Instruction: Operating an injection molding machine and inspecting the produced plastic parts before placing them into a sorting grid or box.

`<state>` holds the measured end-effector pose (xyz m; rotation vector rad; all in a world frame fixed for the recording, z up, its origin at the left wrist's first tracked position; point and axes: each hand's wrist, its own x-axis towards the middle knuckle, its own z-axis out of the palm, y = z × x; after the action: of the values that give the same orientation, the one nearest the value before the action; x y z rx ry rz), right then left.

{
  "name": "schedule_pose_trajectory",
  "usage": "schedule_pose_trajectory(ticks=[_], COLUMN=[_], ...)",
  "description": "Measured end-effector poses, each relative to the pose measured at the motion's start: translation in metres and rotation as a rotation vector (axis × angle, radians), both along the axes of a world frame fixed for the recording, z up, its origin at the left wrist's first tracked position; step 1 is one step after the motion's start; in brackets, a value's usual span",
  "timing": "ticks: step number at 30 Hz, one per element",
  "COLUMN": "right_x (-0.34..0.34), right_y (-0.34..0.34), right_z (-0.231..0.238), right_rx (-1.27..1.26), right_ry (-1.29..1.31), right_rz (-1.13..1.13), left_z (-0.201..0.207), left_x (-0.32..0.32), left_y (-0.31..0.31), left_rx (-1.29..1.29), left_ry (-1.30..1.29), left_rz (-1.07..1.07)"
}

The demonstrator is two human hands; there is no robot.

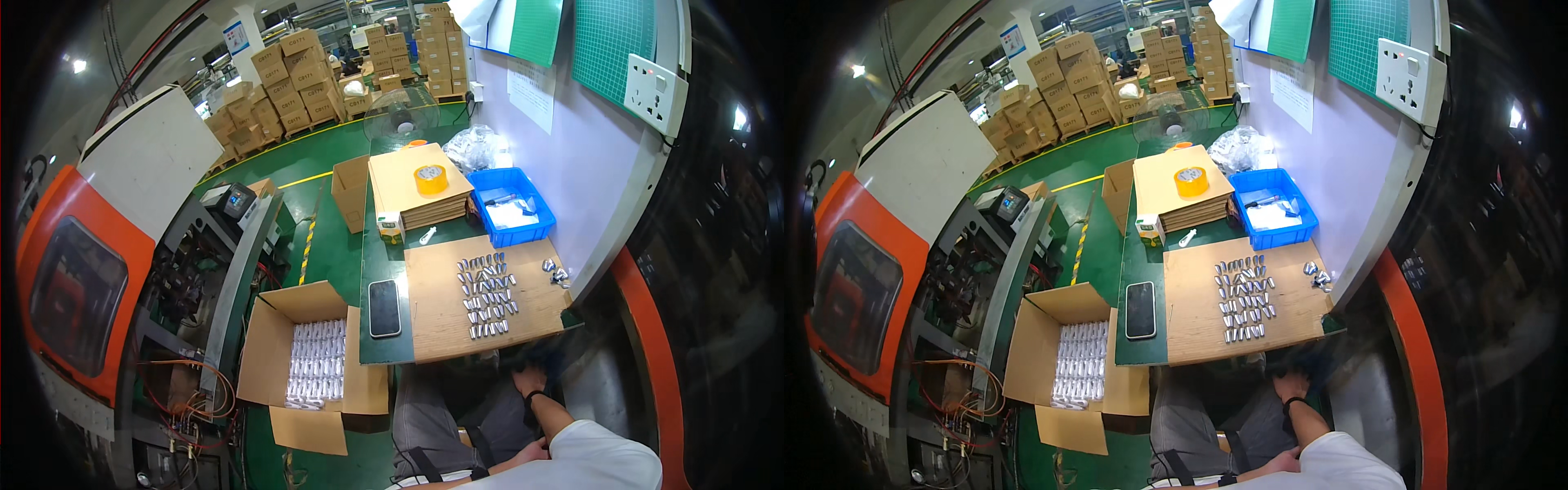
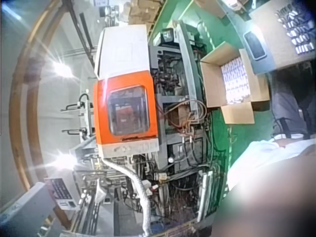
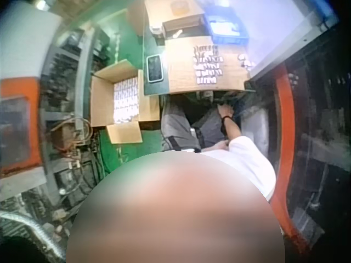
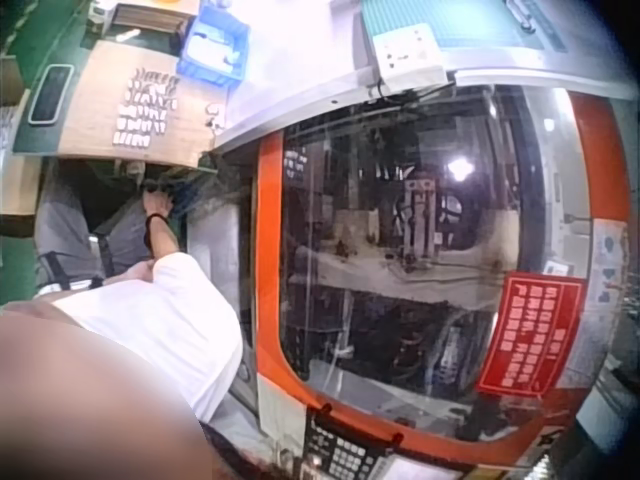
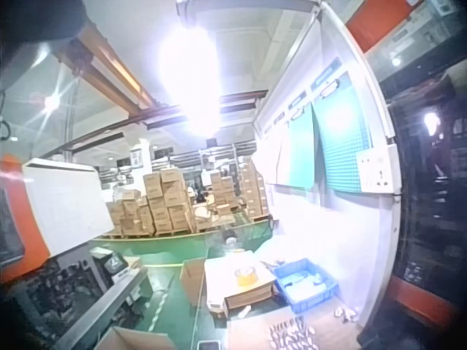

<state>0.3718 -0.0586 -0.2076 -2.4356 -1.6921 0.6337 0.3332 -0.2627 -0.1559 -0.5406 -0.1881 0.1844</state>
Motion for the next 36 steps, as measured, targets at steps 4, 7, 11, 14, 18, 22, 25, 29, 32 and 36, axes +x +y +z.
schedule_pose_trajectory(ticks=[4, 7, 11, 14, 18, 22, 25, 29, 32, 36], right_x=[0.0, -0.001, -0.003, -0.002, -0.002, -0.004, -0.003, -0.003, -0.002, -0.002], right_y=[0.0, -0.002, -0.003, -0.003, -0.004, -0.003, -0.001, -0.001, -0.002, 0.0], right_z=[0.004, 0.007, 0.008, 0.009, 0.011, 0.015, 0.016, 0.011, 0.006, 0.001], right_rx=[-0.021, 0.013, 0.039, 0.024, 0.01, 0.012, -0.089, -0.02, 0.022, 0.033], right_ry=[-0.007, -0.019, -0.027, -0.033, -0.045, -0.032, -0.004, -0.002, -0.025, -0.028], right_rz=[0.013, 0.008, -0.004, 0.004, -0.004, -0.001, 0.038, 0.001, -0.007, -0.008], left_z=[-0.005, -0.009, -0.015, -0.018, -0.023, -0.026, -0.025, -0.018, -0.014, -0.016], left_x=[0.001, 0.002, 0.004, 0.005, 0.006, 0.006, 0.006, 0.006, 0.005, 0.004], left_y=[0.0, -0.001, -0.002, -0.003, -0.005, -0.008, -0.01, -0.01, -0.01, -0.01], left_rx=[-0.001, -0.001, 0.0, 0.001, -0.004, -0.007, -0.009, 0.028, 0.045, 0.081], left_ry=[-0.054, -0.097, -0.144, -0.177, -0.226, -0.273, -0.326, -0.359, -0.329, -0.382], left_rz=[-0.008, -0.008, -0.007, -0.012, -0.019, -0.013, -0.001, 0.051, 0.036, 0.079])
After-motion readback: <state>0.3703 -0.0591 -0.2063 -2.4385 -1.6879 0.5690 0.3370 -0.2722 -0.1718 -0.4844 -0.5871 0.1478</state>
